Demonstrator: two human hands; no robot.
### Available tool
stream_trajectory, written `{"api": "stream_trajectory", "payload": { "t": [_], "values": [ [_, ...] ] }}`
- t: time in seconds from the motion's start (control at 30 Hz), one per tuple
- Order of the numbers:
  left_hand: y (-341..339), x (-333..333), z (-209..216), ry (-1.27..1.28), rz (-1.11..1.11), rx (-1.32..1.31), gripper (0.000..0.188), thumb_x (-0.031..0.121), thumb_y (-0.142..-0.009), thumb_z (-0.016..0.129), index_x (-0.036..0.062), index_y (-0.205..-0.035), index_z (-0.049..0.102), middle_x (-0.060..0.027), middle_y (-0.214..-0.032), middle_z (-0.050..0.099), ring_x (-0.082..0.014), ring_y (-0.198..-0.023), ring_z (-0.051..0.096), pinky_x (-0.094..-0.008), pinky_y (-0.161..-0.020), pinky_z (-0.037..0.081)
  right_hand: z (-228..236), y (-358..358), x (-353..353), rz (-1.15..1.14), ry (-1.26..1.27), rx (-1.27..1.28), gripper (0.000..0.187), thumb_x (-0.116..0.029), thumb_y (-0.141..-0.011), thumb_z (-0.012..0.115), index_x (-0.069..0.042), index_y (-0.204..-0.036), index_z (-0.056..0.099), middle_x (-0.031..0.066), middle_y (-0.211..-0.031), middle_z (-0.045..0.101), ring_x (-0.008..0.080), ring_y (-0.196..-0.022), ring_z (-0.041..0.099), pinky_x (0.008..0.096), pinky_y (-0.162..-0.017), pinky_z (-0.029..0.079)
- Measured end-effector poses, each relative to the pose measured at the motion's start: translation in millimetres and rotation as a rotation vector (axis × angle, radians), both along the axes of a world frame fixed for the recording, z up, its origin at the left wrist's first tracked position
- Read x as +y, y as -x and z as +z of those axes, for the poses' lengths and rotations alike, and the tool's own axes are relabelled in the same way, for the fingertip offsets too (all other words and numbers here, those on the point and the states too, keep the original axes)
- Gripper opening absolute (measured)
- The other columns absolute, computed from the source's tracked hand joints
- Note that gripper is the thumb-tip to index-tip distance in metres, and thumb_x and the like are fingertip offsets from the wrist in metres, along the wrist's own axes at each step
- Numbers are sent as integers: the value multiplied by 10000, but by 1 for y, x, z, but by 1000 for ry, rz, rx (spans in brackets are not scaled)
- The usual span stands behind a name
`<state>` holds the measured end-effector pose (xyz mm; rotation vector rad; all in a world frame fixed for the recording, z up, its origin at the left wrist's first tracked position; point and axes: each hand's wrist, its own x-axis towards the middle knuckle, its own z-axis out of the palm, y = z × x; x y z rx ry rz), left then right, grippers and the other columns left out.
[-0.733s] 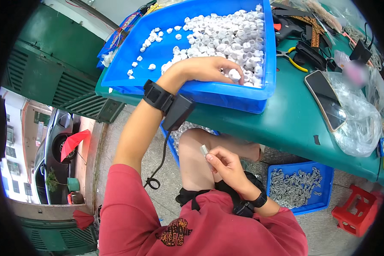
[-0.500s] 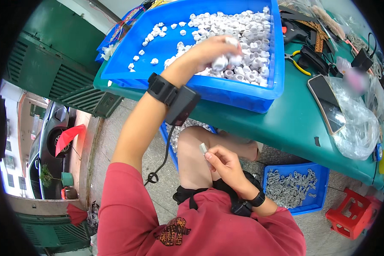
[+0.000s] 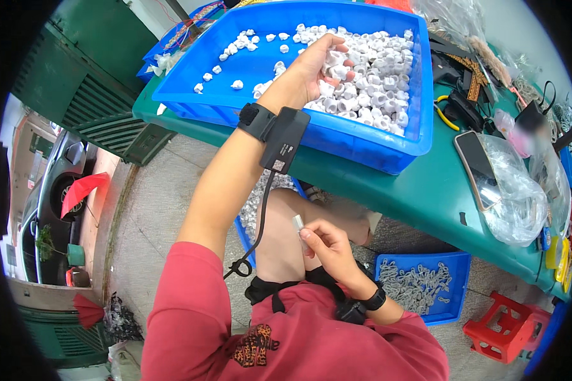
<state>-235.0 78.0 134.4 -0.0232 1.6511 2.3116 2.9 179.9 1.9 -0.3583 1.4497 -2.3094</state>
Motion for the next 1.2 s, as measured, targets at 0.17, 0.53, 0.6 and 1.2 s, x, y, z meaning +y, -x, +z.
{"api": "stream_trajectory", "payload": {
  "t": [0.17,0.53,0.6,1.2],
  "values": [
    [1,-1,0,-11,-41,-5,277,339,-812,495,71,-884,487,-87,-747,564,-180,-607,584,-199,-340,271,3,0,3,-13,-69,16,159,-145,-899,490,-20,-801,496,40,-645,513,101,-570,486,229,-541,400],
    [-58,-22,18,-308,-126,303,427,470,-850,511,64,-977,477,-59,-815,535,-57,-418,373,-156,-329,217,21,-3,12,-221,-30,105,113,-111,-898,487,-20,-836,513,31,-674,542,76,-589,492,214,-556,411],
    [-97,-31,15,-365,-250,342,403,434,-858,517,53,-985,484,-61,-849,526,-38,-406,351,-149,-329,216,22,3,21,-322,-1,138,115,-121,-901,480,-30,-832,493,45,-692,550,81,-583,490,219,-544,413],
    [-292,-88,-110,-197,10,-163,319,122,-769,676,0,-1035,550,0,-695,570,-6,-479,430,-151,-384,293,22,2,-28,81,-43,225,172,-152,-927,425,7,-875,469,181,-915,592,95,-555,525,197,-467,417]
  ]
}}
